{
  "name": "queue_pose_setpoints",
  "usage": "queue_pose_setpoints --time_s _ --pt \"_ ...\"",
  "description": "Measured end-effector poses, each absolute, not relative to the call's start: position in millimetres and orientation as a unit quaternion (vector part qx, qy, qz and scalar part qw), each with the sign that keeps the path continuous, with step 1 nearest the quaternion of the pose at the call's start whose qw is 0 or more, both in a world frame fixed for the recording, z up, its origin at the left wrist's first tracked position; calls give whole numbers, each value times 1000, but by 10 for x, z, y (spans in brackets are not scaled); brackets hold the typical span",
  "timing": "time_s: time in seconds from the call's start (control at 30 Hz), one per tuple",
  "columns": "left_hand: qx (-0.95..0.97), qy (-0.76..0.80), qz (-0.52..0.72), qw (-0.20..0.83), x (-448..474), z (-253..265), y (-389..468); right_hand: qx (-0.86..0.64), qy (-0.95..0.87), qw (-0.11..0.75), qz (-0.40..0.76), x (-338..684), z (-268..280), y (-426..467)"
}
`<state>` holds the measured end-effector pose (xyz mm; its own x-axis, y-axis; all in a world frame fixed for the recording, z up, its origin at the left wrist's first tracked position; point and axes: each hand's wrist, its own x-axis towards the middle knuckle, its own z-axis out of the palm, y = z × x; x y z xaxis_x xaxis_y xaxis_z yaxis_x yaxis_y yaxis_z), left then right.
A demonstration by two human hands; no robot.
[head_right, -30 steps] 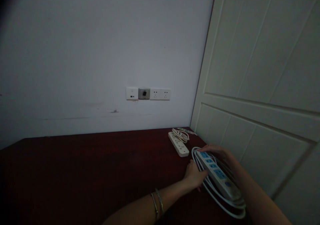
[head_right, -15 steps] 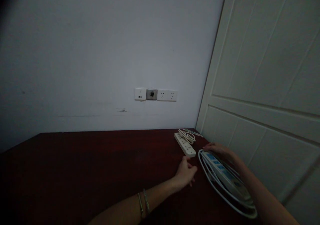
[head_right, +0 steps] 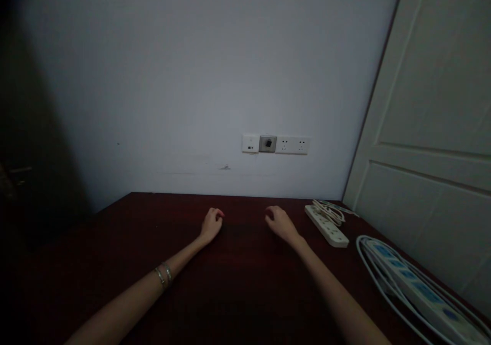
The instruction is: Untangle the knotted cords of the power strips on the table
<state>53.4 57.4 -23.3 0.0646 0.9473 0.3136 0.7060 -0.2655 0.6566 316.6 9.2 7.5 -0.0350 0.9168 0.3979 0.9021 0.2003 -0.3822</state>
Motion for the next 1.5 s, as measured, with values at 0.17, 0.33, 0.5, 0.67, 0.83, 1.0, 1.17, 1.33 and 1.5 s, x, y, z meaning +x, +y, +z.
queue_pose_setpoints --time_s 0.17,0.33,0.5,0.67,0.83,1.0,1.17,1.33,1.5 --pt "731 610 295 77 52 -301 717 -573 -775 265 39 2175 -193 228" --pt "774 590 227 27 89 -387 721 -557 -798 226 48 1621 -394 230" --pt "795 576 191 -2 113 -413 679 -558 -803 205 43 1583 -468 154" --pt "802 571 173 -12 72 -405 677 -559 -803 201 41 1610 -433 115" --pt "802 574 164 -14 63 -422 693 -559 -803 203 41 1598 -415 107" --pt "805 570 165 -15 72 -428 715 -560 -801 208 38 1611 -405 102" --pt "806 568 168 -11 79 -437 757 -559 -801 212 32 1623 -399 108" --pt "804 571 166 -12 85 -469 800 -555 -802 217 34 1652 -409 128" --pt "803 574 160 -17 93 -476 814 -554 -799 233 38 1627 -432 103"
